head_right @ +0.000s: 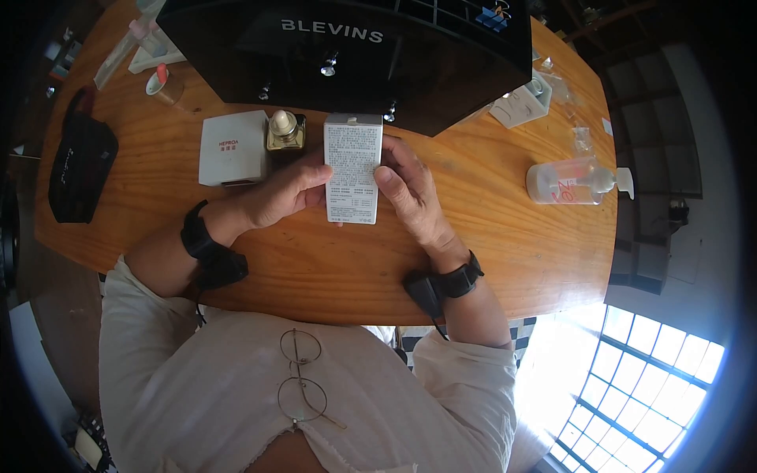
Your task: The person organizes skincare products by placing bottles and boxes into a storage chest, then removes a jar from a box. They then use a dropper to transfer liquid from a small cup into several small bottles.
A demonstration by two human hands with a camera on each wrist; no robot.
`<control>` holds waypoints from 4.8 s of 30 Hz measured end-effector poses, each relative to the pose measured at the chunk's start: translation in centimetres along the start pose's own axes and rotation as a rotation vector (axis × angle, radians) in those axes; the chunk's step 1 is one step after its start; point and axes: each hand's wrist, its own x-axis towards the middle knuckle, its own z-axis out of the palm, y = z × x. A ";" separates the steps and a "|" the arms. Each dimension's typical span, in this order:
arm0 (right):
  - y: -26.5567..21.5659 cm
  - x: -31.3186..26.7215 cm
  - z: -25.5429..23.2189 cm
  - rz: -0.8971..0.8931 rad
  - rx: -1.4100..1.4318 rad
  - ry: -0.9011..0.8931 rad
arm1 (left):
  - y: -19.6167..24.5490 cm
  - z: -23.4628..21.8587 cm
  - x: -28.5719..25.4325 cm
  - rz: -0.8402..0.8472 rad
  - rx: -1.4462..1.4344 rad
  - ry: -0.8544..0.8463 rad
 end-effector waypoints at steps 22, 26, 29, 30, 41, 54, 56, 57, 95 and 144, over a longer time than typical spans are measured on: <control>-0.1 0.1 -0.1 -0.013 -0.004 0.003 | -0.2 0.0 0.1 0.013 0.006 0.002; -0.1 0.0 0.0 -0.009 -0.006 0.005 | -0.1 0.0 0.1 0.010 0.000 0.004; -0.1 0.0 0.1 -0.012 -0.008 0.010 | 0.0 0.2 0.0 0.025 -0.001 0.008; -0.1 0.1 0.1 -0.013 -0.009 0.010 | 0.0 0.2 0.0 0.032 -0.001 0.008; -0.2 0.1 0.0 -0.009 -0.018 0.007 | -0.3 0.0 0.1 0.026 0.002 0.012; -0.2 0.0 -0.1 0.008 -0.013 0.000 | -0.1 0.1 0.0 0.025 -0.001 0.003; 0.0 0.0 -0.1 0.017 -0.009 -0.005 | 0.0 0.0 0.0 0.013 0.008 0.001; 0.0 -0.1 -0.2 0.022 -0.007 -0.007 | 0.0 0.0 0.0 0.007 0.013 -0.001; -0.1 0.1 0.1 -0.008 -0.018 0.027 | 0.2 0.0 0.0 0.007 0.003 -0.024; -0.2 0.1 0.3 -0.003 -0.025 0.037 | 0.4 0.0 0.0 -0.013 -0.002 -0.039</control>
